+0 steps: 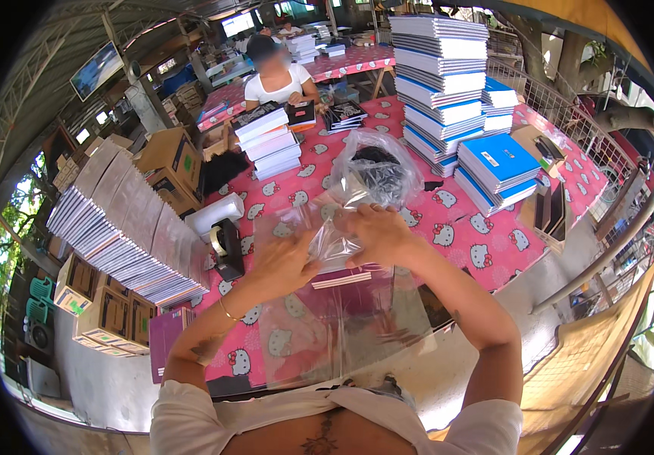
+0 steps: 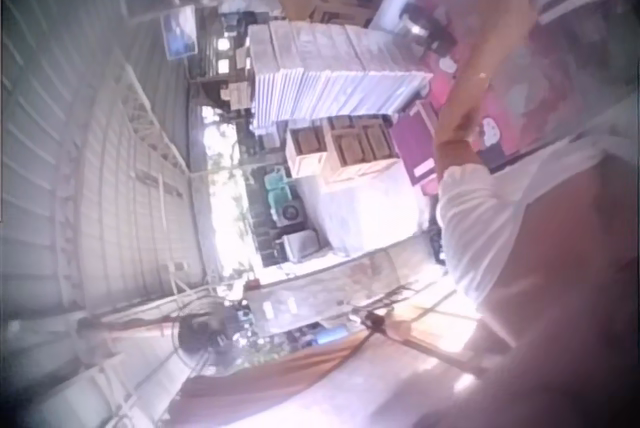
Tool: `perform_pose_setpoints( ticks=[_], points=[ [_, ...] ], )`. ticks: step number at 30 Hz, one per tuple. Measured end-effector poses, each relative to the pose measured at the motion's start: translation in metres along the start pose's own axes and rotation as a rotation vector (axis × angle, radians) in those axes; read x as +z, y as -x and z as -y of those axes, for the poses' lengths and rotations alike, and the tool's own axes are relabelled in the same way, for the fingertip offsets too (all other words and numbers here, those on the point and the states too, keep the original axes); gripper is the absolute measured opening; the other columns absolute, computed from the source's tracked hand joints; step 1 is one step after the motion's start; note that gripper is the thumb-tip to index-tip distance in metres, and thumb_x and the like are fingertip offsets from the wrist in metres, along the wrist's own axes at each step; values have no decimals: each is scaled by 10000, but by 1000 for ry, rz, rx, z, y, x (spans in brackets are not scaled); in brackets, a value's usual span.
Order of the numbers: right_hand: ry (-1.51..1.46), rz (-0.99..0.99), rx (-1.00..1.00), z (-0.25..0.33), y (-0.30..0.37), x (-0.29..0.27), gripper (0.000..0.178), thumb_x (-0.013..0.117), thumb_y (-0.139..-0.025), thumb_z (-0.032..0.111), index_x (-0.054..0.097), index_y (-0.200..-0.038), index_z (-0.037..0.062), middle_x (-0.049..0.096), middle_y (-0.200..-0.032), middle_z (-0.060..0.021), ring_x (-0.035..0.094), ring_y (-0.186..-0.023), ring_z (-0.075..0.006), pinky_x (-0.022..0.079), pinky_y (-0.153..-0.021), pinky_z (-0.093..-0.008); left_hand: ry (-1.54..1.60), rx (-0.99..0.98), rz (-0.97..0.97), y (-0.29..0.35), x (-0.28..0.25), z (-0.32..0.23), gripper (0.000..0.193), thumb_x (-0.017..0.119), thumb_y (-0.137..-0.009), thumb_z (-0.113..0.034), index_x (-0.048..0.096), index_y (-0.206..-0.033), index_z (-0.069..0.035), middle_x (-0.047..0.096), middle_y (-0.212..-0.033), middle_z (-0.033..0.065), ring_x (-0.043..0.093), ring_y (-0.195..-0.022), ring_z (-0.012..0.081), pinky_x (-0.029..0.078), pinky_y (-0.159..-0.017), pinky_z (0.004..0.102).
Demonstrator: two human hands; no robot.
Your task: The person places notebooks into plastic bags, folds the bags over, and secures them with tape using a tape dispenser.
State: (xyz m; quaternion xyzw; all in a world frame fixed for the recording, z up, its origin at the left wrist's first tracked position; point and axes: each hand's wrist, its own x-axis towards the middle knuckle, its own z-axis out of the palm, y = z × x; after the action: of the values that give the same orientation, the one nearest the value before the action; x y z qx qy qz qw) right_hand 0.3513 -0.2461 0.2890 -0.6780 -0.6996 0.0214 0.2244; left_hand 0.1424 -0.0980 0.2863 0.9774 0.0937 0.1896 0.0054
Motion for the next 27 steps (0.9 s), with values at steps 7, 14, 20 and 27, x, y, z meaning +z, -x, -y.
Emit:
perform_pose_setpoints(
  ticks=[7, 14, 20, 27],
  points=[
    [-883, 244, 235, -51, -7, 27, 598, 859, -779, 317, 625, -1223, -7, 677, -1048, -97, 628, -959, -165, 498, -852, -304, 796, -162, 711, -36, 38, 84, 519, 752, -862, -425, 647, -1128, 8, 659, -981, 74, 608, -948, 168, 483, -779, 327],
    [-865, 145, 177, -56, -4, 41, 458, 809, -841, 238, 638, -1195, 4, 689, -953, -66, 634, -885, -143, 501, -808, -299, 1199, -339, 656, -66, 82, 88, 368, 692, -926, -325, 694, -1117, -11, 680, -925, 21, 602, -814, 99, 463, -722, 265],
    [-753, 74, 256, -44, 6, 36, 326, 752, -883, 174, 638, -1153, 31, 691, -918, -60, 626, -843, -126, 491, -761, -293, 31, -823, -434, 97, 132, 207, 417, 729, -842, -250, 679, -1188, -24, 732, -1045, 147, 694, -830, 275, 559, -766, 372],
    [-755, 34, 218, -32, 6, 34, 296, 717, -909, 166, 584, -1160, 86, 606, -911, -14, 566, -828, -100, 450, -731, -270, 1040, -1266, -554, 187, 142, 282, 197, 766, -841, -241, 674, -900, -77, 578, -723, 29, 564, -625, 153, 519, -544, 326]
  ],
)
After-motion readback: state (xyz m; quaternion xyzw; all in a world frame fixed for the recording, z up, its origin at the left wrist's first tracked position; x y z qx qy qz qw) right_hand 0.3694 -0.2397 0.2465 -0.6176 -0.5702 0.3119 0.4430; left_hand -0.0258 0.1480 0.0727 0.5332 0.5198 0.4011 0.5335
